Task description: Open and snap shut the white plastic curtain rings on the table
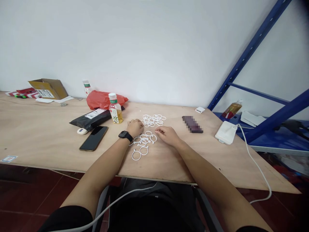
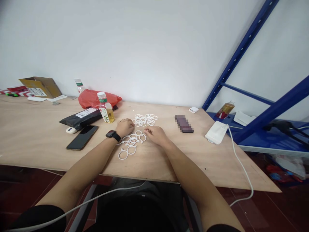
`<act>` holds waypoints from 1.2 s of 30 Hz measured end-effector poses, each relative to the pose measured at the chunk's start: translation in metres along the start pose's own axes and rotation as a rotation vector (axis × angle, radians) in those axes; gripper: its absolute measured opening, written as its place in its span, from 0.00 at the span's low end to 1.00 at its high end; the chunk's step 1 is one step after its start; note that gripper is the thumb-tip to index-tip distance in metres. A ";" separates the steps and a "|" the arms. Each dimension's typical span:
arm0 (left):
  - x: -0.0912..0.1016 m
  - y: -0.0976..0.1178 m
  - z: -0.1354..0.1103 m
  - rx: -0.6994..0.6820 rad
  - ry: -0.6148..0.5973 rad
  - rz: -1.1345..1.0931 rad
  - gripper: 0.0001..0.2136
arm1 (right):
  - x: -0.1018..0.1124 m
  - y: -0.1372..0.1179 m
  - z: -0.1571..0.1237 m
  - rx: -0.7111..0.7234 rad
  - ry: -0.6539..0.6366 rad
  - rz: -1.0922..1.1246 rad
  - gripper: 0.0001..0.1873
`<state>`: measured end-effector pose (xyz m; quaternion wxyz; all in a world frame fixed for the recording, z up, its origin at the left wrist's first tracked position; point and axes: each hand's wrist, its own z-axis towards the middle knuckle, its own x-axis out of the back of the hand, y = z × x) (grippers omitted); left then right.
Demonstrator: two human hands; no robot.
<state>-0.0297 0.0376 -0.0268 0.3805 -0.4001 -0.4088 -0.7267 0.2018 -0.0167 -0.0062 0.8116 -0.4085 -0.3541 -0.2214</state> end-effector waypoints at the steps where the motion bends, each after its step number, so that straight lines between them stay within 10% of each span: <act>1: 0.000 0.001 0.000 0.003 -0.001 0.001 0.06 | -0.001 0.000 0.000 0.001 -0.004 0.001 0.09; 18: 0.017 0.001 0.005 0.318 -0.012 0.041 0.11 | -0.001 0.001 0.000 -0.031 -0.028 0.014 0.09; 25: 0.026 0.024 0.000 0.017 0.351 -0.130 0.09 | -0.004 0.001 0.000 0.007 0.173 0.100 0.13; 36: 0.020 0.051 -0.012 -0.487 0.333 -0.401 0.09 | -0.005 -0.004 0.000 0.122 0.309 0.092 0.10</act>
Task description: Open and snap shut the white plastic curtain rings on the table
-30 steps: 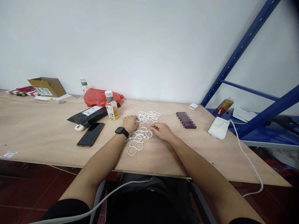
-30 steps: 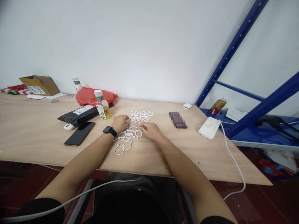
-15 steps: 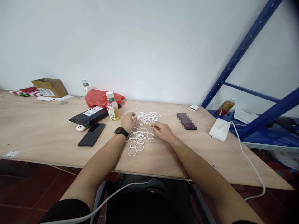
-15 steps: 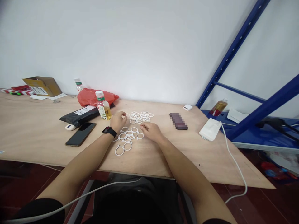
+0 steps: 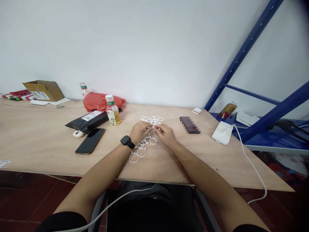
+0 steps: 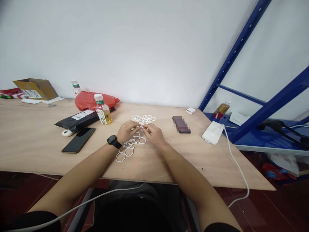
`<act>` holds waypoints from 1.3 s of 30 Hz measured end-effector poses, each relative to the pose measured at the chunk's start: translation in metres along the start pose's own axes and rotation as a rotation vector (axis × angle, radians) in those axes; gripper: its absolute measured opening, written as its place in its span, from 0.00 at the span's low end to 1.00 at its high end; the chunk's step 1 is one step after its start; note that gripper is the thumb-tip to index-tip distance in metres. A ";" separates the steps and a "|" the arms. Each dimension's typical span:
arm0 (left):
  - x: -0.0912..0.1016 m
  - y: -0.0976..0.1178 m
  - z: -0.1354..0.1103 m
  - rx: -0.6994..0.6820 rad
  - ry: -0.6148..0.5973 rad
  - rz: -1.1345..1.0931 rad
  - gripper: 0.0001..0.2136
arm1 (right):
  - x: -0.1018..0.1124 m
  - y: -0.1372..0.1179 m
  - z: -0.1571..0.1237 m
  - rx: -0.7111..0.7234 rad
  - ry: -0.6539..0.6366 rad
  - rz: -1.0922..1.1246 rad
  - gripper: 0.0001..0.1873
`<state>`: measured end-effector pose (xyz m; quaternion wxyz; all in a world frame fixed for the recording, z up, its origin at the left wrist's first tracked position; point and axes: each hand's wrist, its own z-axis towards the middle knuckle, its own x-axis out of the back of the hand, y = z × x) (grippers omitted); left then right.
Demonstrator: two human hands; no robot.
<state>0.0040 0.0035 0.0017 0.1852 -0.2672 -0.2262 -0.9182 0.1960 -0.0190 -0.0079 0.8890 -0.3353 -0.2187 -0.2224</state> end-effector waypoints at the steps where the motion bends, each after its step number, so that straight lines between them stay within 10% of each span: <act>1: 0.000 0.001 0.000 0.002 -0.001 -0.020 0.09 | 0.000 0.000 0.000 -0.002 0.010 -0.001 0.09; 23: -0.003 0.003 -0.001 0.202 -0.120 -0.205 0.08 | -0.004 0.000 0.000 -0.230 -0.020 0.230 0.12; 39: 0.001 -0.051 -0.015 0.502 -0.332 0.412 0.09 | 0.004 0.013 0.000 -0.179 -0.253 -0.066 0.08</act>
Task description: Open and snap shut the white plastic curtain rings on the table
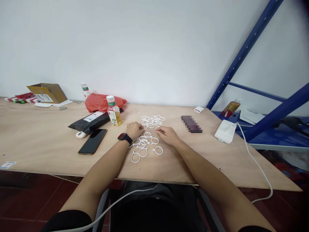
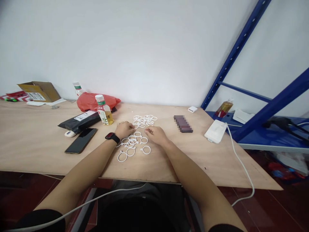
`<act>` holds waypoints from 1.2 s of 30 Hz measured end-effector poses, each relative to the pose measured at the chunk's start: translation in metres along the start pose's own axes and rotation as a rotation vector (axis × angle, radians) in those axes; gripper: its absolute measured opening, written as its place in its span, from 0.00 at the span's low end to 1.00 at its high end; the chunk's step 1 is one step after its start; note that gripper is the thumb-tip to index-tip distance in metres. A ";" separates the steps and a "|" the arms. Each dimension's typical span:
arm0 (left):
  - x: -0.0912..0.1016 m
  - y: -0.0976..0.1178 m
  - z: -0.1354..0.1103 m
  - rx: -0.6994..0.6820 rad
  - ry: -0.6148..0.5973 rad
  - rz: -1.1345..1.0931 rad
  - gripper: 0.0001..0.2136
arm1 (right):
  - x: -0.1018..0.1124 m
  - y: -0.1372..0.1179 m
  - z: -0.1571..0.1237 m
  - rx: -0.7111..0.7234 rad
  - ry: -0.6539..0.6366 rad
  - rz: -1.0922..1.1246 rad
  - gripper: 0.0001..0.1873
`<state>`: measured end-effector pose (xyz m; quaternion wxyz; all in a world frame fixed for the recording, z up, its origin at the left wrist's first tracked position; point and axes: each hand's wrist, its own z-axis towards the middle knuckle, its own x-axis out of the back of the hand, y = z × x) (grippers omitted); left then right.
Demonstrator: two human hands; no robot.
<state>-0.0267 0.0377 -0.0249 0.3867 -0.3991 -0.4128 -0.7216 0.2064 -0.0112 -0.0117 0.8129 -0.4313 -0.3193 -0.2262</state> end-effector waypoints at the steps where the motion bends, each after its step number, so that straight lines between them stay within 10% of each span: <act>1: 0.000 0.000 0.000 -0.001 -0.005 0.001 0.08 | -0.001 -0.001 0.000 0.000 -0.010 -0.003 0.08; 16: 0.019 0.042 -0.013 -0.479 0.082 -0.524 0.05 | -0.010 0.004 0.005 -0.160 0.154 0.521 0.18; 24: 0.015 0.047 -0.018 -0.350 -0.063 -0.598 0.10 | -0.011 -0.006 0.004 -0.160 0.128 0.573 0.13; 36: 0.017 0.052 -0.017 -0.319 0.033 -0.576 0.10 | -0.016 -0.008 0.005 -0.120 0.097 0.576 0.12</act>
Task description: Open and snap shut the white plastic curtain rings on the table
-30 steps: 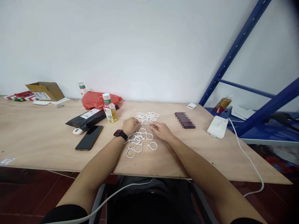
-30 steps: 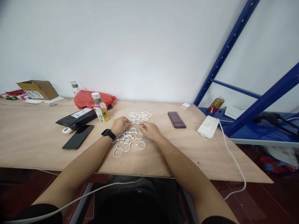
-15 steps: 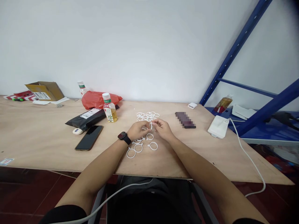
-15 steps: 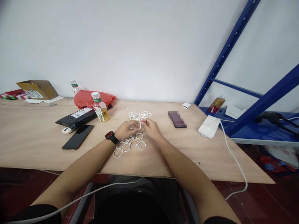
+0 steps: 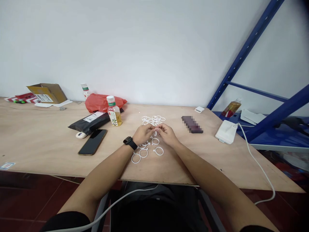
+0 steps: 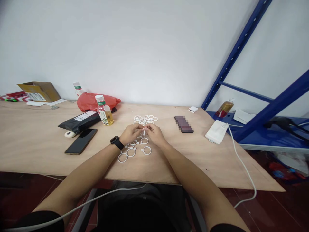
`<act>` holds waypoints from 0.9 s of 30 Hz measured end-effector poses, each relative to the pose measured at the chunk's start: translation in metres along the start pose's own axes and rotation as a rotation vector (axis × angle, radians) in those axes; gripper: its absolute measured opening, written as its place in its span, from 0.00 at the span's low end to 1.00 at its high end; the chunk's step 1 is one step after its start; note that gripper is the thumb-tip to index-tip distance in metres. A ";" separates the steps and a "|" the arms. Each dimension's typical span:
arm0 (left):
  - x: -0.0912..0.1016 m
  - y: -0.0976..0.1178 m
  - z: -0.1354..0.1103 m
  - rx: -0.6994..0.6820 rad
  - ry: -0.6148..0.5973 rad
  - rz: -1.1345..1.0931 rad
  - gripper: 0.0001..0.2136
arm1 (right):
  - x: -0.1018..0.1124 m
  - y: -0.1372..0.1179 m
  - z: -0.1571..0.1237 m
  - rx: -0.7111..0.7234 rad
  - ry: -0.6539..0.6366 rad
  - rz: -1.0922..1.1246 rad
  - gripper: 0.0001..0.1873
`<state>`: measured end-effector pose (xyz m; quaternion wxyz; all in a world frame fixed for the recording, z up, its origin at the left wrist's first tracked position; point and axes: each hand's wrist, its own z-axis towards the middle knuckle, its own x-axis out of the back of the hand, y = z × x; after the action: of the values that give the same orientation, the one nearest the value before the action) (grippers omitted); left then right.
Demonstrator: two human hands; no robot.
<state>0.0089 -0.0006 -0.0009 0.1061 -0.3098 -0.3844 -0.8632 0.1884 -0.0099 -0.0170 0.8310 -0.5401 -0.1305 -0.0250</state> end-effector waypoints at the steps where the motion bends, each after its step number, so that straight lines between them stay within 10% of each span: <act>1: 0.001 0.000 0.001 -0.015 0.011 0.022 0.10 | 0.001 0.002 0.001 0.004 0.017 -0.014 0.12; 11: 0.008 -0.003 0.001 -0.040 -0.172 0.245 0.10 | 0.032 0.034 0.017 0.023 -0.022 -0.907 0.21; 19: 0.009 -0.005 0.001 0.033 -0.137 0.253 0.10 | 0.027 0.028 0.014 -0.012 -0.100 -0.934 0.06; 27: 0.006 -0.009 0.000 0.089 -0.065 0.208 0.12 | 0.026 0.022 0.015 0.180 0.011 -0.812 0.16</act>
<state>0.0001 0.0063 -0.0022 0.1962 -0.3706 -0.3914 -0.8191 0.2148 0.0153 -0.0250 0.7982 -0.3698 -0.3304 -0.3420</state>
